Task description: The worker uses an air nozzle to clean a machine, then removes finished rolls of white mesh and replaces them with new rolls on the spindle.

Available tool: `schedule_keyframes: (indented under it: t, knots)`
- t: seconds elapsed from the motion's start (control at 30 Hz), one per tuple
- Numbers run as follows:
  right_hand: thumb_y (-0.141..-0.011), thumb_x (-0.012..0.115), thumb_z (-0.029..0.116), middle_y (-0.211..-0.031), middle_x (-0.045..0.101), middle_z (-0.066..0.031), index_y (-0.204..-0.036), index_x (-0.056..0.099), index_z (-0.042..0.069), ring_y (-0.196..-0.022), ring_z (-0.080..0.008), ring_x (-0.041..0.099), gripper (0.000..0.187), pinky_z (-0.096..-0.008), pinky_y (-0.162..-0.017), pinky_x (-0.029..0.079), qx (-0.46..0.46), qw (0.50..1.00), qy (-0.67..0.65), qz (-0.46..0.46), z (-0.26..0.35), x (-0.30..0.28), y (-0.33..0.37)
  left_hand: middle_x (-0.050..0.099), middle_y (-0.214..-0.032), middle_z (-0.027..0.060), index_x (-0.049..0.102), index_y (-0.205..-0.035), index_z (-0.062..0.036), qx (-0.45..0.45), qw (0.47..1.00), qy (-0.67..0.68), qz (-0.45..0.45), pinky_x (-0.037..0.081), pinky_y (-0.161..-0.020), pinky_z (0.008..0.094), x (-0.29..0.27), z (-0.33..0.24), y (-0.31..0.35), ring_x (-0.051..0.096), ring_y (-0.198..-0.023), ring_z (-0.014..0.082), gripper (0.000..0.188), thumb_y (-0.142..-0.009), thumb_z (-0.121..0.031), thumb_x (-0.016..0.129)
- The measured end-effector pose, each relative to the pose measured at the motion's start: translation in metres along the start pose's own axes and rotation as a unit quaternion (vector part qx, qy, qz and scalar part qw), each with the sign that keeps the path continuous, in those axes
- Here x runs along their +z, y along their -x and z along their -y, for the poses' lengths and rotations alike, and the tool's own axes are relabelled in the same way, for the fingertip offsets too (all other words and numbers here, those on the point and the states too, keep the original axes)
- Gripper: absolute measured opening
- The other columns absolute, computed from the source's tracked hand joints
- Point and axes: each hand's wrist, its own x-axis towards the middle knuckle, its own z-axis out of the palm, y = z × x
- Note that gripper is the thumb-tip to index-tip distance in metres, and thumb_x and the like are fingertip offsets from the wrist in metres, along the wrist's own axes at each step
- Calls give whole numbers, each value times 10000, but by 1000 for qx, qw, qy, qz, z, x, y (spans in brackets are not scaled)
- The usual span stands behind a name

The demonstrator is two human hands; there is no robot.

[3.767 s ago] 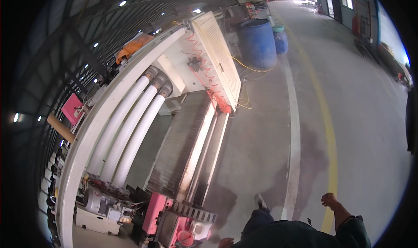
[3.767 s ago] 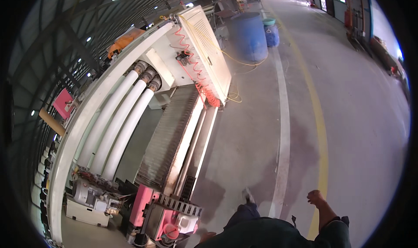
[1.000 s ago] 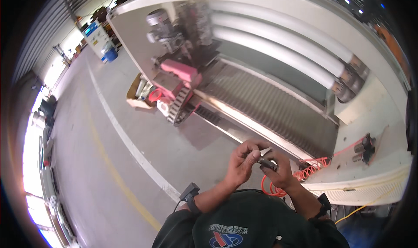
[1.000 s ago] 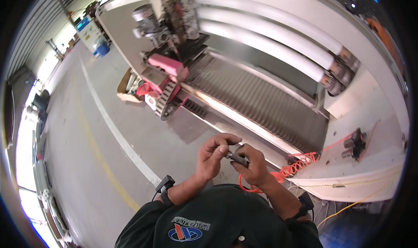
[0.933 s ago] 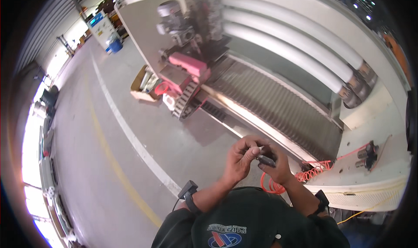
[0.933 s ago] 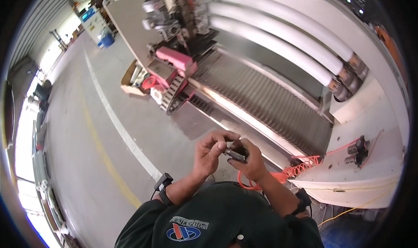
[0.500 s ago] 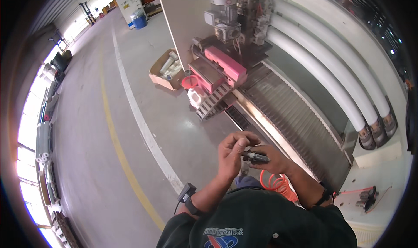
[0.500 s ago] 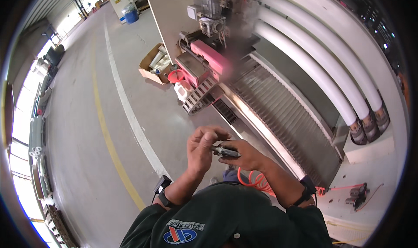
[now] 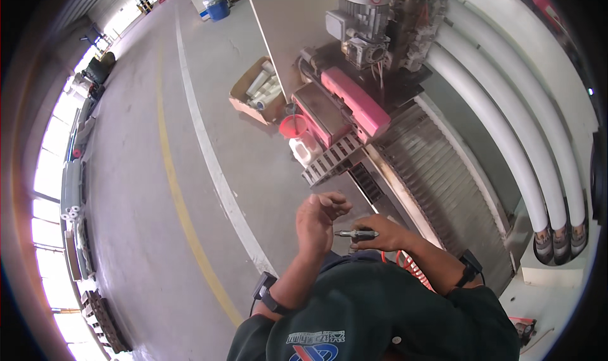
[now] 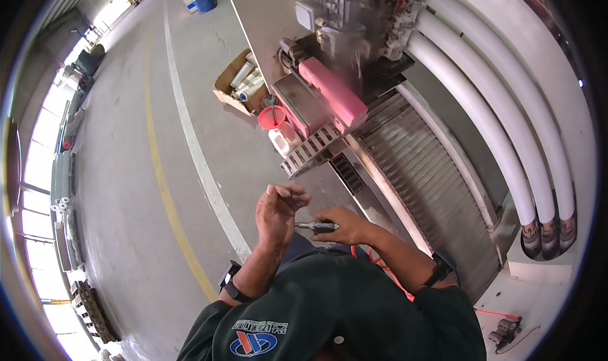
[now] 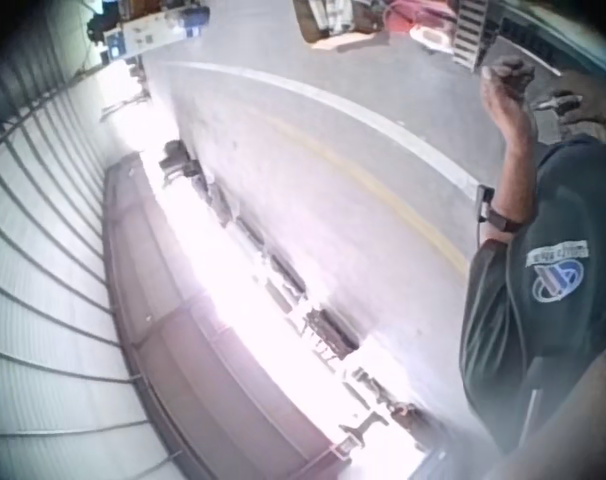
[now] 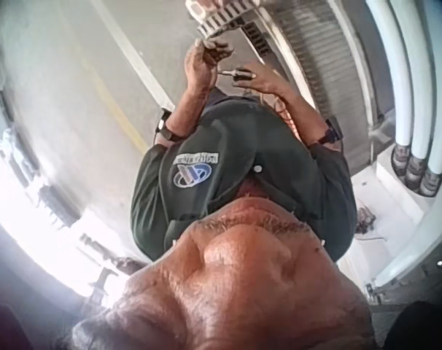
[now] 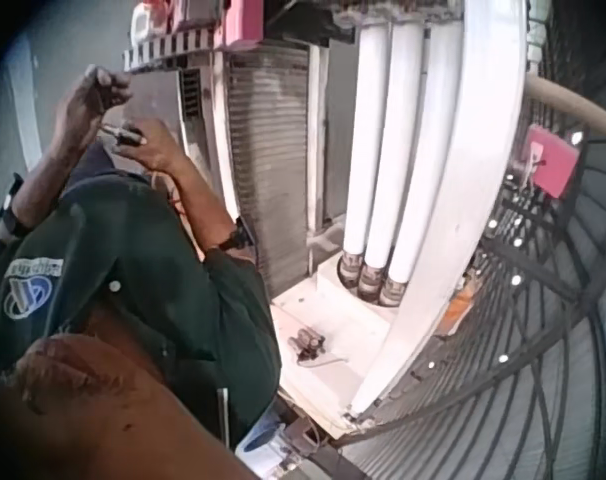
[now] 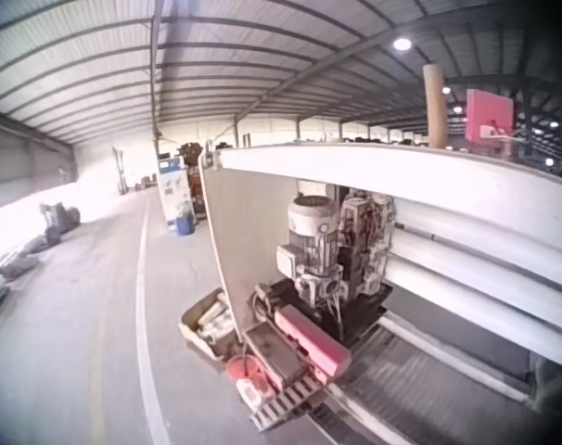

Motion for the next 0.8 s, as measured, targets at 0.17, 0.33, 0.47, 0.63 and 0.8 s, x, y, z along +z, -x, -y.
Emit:
schedule_keyframes:
  t: [0.17, 0.33, 0.47, 0.63, 0.8]
  knots:
    - [-788, 768, 293, -824, 649, -104, -942, 640, 15, -747, -198, 601, 343, -328, -704, 466, 51, 998, -34, -28, -1, -24, -66, 646, -969, 180, 544, -879, -38, -47, 998, -4, -39, 527, -774, 397, -45, -25, -76, 668, -833, 285, 265, -1003, -262, 477]
    - [-786, 760, 305, -768, 627, -102, -910, 630, 15, -698, -197, 566, 341, -328, -674, 451, 83, 994, -50, -42, 1, -27, -153, 661, -958, 172, 546, -897, -37, -123, 992, -15, -11, 533, -755, 379, -89, -56, -163, 676, -821, 270, 218, -976, -240, 528]
    - [-815, 735, 290, -714, 589, -89, -872, 603, 8, -697, -159, 565, 316, -322, -659, 453, 78, 989, -47, -119, 2, -35, -211, 657, -986, 157, 555, -977, -19, -140, 988, -61, 8, 535, -767, 343, -127, -91, -231, 674, -827, 239, 217, -970, -236, 539]
    - [-889, 680, 225, -807, 606, -34, -1137, 595, 28, -683, -111, 598, 328, -268, -626, 496, 174, 943, -223, -175, -22, -41, -268, 647, -1017, 136, 525, -1101, -5, -156, 969, -184, -63, 538, -768, 328, -197, -102, -308, 678, -856, 234, 242, -963, -203, 538]
    - [-918, 643, 222, -840, 584, -4, -1342, 524, 79, -651, -84, 574, 463, -248, -597, 492, 220, 915, -273, -199, -86, -55, -320, 630, -1055, 146, 487, -1265, 25, -151, 930, -329, -67, 525, -742, 293, -245, -88, -368, 668, -860, 203, 383, -928, -146, 547]
